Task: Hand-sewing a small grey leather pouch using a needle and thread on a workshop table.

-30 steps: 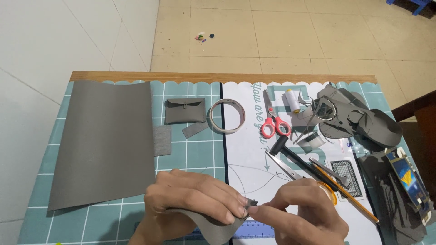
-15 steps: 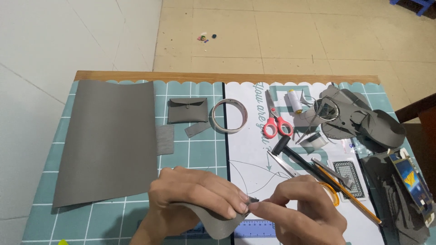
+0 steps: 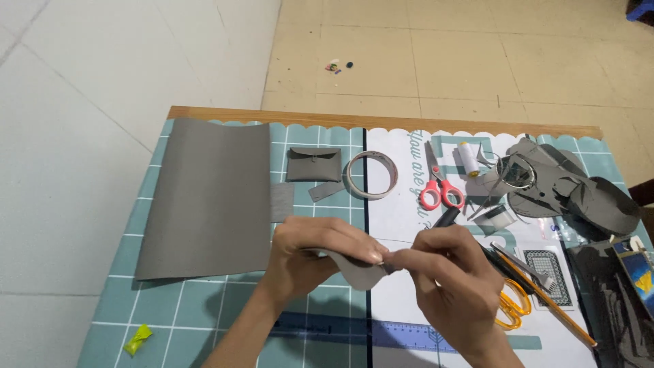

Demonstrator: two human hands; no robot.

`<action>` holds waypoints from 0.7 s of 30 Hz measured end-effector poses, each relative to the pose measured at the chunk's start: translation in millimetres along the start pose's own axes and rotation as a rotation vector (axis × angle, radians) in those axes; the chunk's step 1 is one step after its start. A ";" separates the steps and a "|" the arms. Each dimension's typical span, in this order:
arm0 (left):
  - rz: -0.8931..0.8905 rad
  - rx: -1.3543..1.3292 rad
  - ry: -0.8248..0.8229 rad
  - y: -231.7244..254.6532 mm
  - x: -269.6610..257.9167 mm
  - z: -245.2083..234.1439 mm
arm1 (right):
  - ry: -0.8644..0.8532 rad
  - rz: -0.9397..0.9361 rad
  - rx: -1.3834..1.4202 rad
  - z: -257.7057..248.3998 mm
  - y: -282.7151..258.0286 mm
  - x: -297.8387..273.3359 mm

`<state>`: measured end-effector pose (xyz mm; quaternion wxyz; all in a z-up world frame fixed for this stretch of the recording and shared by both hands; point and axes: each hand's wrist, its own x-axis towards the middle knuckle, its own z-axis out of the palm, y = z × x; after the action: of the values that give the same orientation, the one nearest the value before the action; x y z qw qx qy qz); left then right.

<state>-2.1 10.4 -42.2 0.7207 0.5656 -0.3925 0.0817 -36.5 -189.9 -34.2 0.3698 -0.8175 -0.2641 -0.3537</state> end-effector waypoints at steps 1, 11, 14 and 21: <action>0.002 0.004 0.000 -1.1 -0.7 -2.2 | 0.002 -0.003 0.003 1.5 1.6 -0.1; -0.248 0.182 0.318 -17.3 18.8 -9.6 | 0.093 0.258 0.188 5.9 24.9 16.8; -0.626 0.163 0.669 -37.2 23.6 -12.1 | 0.135 0.428 0.321 14.2 49.4 17.1; -0.846 -0.134 0.742 -45.3 26.0 -9.2 | 0.149 0.701 0.448 22.0 91.7 0.3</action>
<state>45.3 -5.7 -59.6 0.8148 0.5598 0.1439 -0.0460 35.7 -226.2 -82.8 0.6544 -0.7295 -0.0130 -0.1985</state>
